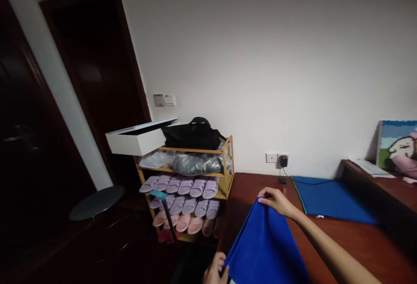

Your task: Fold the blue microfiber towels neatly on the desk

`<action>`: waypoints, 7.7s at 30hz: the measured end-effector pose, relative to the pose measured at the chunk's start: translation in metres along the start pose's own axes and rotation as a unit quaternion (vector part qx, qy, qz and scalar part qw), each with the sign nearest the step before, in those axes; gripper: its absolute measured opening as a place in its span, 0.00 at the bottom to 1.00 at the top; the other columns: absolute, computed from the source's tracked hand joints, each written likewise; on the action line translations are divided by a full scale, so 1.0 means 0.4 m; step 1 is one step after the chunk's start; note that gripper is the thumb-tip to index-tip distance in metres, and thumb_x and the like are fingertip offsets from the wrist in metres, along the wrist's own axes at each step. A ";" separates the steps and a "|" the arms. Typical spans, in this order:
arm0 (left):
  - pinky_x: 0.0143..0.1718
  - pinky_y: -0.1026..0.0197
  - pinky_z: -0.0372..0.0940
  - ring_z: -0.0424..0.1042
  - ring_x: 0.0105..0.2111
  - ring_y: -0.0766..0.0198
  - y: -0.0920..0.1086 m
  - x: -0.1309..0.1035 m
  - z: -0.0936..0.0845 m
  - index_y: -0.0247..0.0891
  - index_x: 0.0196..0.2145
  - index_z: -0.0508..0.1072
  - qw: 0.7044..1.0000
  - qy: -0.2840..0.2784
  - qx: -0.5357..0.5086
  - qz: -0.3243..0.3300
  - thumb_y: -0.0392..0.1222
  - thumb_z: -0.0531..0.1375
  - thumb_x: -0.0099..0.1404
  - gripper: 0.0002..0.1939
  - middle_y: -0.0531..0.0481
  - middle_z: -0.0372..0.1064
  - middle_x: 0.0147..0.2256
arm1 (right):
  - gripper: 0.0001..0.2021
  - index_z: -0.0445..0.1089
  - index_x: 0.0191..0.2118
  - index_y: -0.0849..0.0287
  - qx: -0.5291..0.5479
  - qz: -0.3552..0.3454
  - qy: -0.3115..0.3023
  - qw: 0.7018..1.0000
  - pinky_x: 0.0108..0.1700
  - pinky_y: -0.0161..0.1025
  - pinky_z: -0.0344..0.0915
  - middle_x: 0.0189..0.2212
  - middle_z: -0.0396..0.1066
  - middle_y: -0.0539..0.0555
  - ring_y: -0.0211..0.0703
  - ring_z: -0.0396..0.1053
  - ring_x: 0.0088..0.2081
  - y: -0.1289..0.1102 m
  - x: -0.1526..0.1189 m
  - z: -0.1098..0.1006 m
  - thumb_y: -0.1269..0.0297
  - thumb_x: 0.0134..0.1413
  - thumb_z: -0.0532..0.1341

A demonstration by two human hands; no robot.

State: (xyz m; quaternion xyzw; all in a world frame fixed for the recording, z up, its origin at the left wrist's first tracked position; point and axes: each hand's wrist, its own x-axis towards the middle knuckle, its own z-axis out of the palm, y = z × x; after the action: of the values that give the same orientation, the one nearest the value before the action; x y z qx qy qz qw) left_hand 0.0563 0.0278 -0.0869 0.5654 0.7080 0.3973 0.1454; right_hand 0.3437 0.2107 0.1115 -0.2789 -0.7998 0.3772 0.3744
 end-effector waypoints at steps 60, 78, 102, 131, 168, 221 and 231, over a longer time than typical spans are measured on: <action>0.33 0.64 0.69 0.79 0.28 0.61 0.165 0.121 0.053 0.43 0.26 0.73 0.990 -0.134 0.005 -0.043 0.39 0.57 0.61 0.08 0.57 0.73 0.23 | 0.18 0.79 0.49 0.55 -0.138 0.149 0.144 0.969 0.65 0.55 0.66 0.58 0.76 0.63 0.59 0.73 0.60 0.182 -0.182 0.153 0.60 0.56 0.59; 0.39 0.65 0.67 0.82 0.42 0.61 0.162 0.041 0.053 0.46 0.42 0.76 0.966 -0.126 0.226 -0.014 0.33 0.51 0.72 0.14 0.51 0.83 0.44 | 0.25 0.69 0.66 0.40 -0.366 0.258 0.137 0.884 0.70 0.68 0.56 0.70 0.59 0.47 0.64 0.53 0.72 0.365 -0.670 0.199 0.51 0.65 0.53; 0.72 0.44 0.55 0.54 0.72 0.55 0.373 -0.062 0.414 0.53 0.73 0.55 0.911 -0.182 0.229 0.289 0.51 0.44 0.80 0.27 0.53 0.52 0.73 | 0.32 0.67 0.68 0.57 -0.490 0.160 0.204 0.832 0.69 0.55 0.60 0.69 0.62 0.56 0.57 0.60 0.70 0.475 -0.697 0.254 0.45 0.73 0.43; 0.68 0.47 0.63 0.62 0.68 0.51 0.185 -0.027 0.251 0.29 0.66 0.68 0.940 -0.011 0.309 0.146 0.46 0.43 0.77 0.30 0.39 0.62 0.68 | 0.34 0.54 0.74 0.62 -0.420 0.305 0.085 0.850 0.75 0.56 0.46 0.74 0.52 0.55 0.53 0.46 0.75 0.386 -0.579 0.152 0.50 0.71 0.43; 0.73 0.44 0.52 0.52 0.72 0.50 0.126 0.113 0.247 0.30 0.71 0.59 0.938 -0.049 0.318 0.130 0.53 0.43 0.78 0.34 0.38 0.52 0.72 | 0.34 0.51 0.75 0.64 -0.404 0.314 0.072 0.856 0.75 0.55 0.43 0.74 0.49 0.58 0.51 0.45 0.75 0.454 -0.455 0.096 0.50 0.71 0.41; 0.74 0.44 0.47 0.48 0.74 0.55 0.429 0.278 0.578 0.43 0.74 0.55 0.912 -0.240 0.198 0.265 0.59 0.35 0.79 0.35 0.45 0.51 0.73 | 0.34 0.46 0.75 0.69 -0.429 0.316 0.002 0.846 0.75 0.49 0.39 0.76 0.42 0.56 0.47 0.39 0.76 0.546 -0.301 -0.008 0.58 0.70 0.38; 0.74 0.45 0.45 0.45 0.75 0.54 0.147 0.439 0.339 0.42 0.74 0.55 0.926 -0.181 0.302 0.137 0.62 0.37 0.78 0.36 0.45 0.46 0.75 | 0.35 0.44 0.76 0.69 -0.417 0.340 0.010 0.843 0.75 0.49 0.39 0.76 0.42 0.56 0.46 0.39 0.76 0.520 -0.294 -0.008 0.55 0.70 0.36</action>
State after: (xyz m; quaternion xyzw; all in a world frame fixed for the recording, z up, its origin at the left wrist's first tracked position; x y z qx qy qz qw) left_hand 0.1295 0.2455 -0.0884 0.7360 0.6720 0.0721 0.0378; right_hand 0.4469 0.2425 -0.1016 -0.6673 -0.7326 0.1085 0.0791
